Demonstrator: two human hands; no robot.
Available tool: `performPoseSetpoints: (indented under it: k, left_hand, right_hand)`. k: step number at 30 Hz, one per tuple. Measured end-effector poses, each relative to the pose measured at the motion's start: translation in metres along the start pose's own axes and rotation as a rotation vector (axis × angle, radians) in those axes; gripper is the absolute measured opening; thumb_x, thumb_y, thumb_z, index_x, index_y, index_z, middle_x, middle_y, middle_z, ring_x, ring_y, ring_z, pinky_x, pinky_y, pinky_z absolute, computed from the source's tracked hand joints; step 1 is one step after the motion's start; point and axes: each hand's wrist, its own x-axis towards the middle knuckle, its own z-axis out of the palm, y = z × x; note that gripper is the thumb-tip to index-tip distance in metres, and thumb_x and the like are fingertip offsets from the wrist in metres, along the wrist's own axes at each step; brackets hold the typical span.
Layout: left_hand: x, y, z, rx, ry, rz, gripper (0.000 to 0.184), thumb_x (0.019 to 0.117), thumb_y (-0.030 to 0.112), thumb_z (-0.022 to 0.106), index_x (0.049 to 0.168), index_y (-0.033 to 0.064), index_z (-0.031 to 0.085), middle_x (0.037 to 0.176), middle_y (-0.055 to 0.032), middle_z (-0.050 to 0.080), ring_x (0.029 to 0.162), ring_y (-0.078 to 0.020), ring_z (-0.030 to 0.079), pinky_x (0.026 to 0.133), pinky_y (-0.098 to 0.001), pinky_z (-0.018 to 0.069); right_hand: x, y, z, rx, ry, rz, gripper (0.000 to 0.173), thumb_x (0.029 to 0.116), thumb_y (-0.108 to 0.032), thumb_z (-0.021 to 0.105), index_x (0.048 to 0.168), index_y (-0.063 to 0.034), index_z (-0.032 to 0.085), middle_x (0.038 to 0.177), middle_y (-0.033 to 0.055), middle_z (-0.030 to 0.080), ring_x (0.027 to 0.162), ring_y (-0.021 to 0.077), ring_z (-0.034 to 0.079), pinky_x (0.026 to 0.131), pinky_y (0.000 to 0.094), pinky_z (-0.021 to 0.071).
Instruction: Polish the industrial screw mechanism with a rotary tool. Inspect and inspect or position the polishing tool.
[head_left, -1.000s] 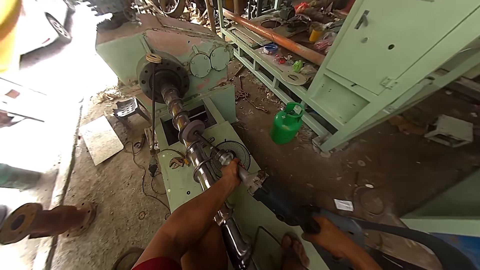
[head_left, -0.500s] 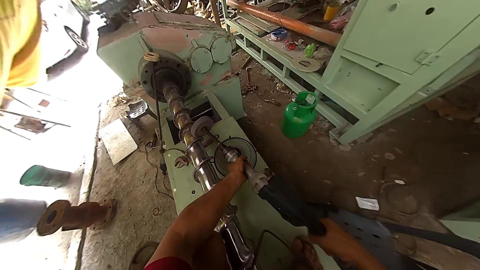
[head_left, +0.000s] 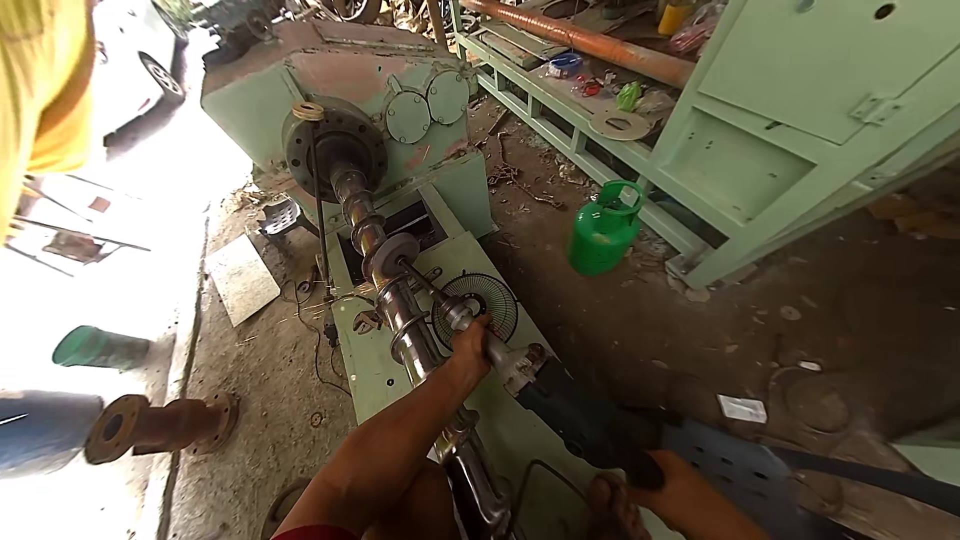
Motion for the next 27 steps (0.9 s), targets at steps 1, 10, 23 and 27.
performPoseSetpoints:
  k: [1,10,23,27]
  left_hand:
    - [-0.003,0.001,-0.002,-0.010,0.001,0.001,0.026,0.0910,0.007,0.069,0.110,0.0010,0.052,0.076,-0.0122,0.060,0.058,-0.0210,0.062,0.054,-0.0352,0.0571]
    - [-0.021,0.007,-0.022,-0.028,-0.022,0.015,0.022,0.0932,0.008,0.066,0.110,0.0020,0.053,0.074,-0.0102,0.059,0.059,-0.0201,0.062,0.055,-0.0344,0.0571]
    - [-0.029,0.015,-0.041,-0.012,-0.043,-0.026,0.010,0.0956,0.010,0.059,0.103,0.0050,0.053,0.074,-0.0084,0.058,0.060,-0.0194,0.060,0.057,-0.0344,0.0559]
    - [-0.023,0.018,-0.033,0.012,-0.046,-0.039,0.015,0.0963,0.011,0.061,0.107,0.0038,0.053,0.075,-0.0090,0.059,0.061,-0.0197,0.062,0.058,-0.0339,0.0567]
  right_hand:
    - [-0.004,-0.004,-0.001,-0.017,-0.001,-0.001,0.033,0.0793,-0.037,0.084,0.089,-0.0085,0.071,0.070,0.0063,0.065,0.057,0.0186,0.062,0.058,0.0427,0.0540]
    - [-0.022,-0.015,0.005,-0.138,-0.005,-0.029,0.038,0.0797,-0.044,0.080,0.092,-0.0093,0.072,0.077,0.0091,0.069,0.068,0.0242,0.067,0.068,0.0514,0.0551]
    - [-0.025,-0.032,0.000,-0.250,-0.007,-0.051,0.041,0.0822,-0.045,0.079,0.099,-0.0074,0.074,0.089,0.0149,0.073,0.089,0.0335,0.071,0.081,0.0608,0.0543]
    - [-0.026,-0.038,0.005,-0.207,0.003,0.005,0.039,0.0834,-0.039,0.081,0.101,-0.0051,0.074,0.091,0.0173,0.073,0.090,0.0349,0.070,0.082,0.0613,0.0538]
